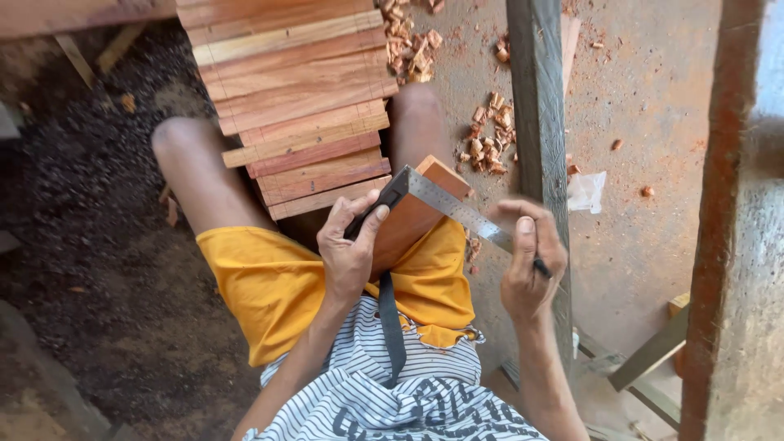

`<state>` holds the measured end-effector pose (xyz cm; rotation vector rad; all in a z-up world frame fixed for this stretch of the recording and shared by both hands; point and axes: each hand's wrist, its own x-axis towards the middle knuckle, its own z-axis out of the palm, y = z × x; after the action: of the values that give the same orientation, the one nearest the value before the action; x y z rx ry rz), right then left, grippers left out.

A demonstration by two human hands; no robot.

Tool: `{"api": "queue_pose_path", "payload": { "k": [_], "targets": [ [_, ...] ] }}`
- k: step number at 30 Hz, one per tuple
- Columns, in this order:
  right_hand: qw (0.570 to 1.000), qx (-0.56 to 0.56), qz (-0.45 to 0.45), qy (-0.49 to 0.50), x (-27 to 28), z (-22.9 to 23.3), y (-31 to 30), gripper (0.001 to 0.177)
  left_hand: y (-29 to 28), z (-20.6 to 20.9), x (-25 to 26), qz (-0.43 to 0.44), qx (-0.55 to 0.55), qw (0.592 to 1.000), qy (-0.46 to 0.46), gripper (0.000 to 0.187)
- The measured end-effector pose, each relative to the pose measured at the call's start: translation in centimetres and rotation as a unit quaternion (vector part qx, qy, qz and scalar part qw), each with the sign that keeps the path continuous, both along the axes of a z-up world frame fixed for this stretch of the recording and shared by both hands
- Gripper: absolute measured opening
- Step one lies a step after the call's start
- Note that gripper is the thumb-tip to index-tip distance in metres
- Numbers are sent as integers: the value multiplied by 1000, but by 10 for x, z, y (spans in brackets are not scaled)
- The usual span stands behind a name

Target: Marking and measuring wooden slats using a square and a pen.

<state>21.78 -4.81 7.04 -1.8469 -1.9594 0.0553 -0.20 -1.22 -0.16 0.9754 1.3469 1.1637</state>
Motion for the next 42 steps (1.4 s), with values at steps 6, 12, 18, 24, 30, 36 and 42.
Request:
{"api": "queue_pose_path", "payload": {
  "k": [6, 12, 18, 24, 30, 36, 42],
  "targets": [
    [902, -223, -127, 348, -63, 4, 19, 42, -19, 13, 7, -35, 140, 989, 27, 25],
    [913, -145, -84, 371, -46, 4, -4, 13, -19, 29, -11, -169, 296, 926, 164, 54],
    [878, -177, -185, 405, -6, 44, -33, 27, -19, -8, -26, -151, 97, 955, 236, 63],
    [849, -83, -200, 482, 20, 27, -41, 34, 54, 24, -82, -188, 213, 926, 248, 57],
    [761, -77, -205, 610, 4, -7, -25, 13, 78, 26, -83, -242, 254, 772, 529, 63],
    [744, -113, -170, 637, -24, -24, -17, 13, 78, 46, -80, -302, 151, 792, 509, 87],
    [669, -160, -119, 716, -56, -71, -6, 15, 68, 29, -103, -310, 209, 814, 445, 49]
  ]
}}
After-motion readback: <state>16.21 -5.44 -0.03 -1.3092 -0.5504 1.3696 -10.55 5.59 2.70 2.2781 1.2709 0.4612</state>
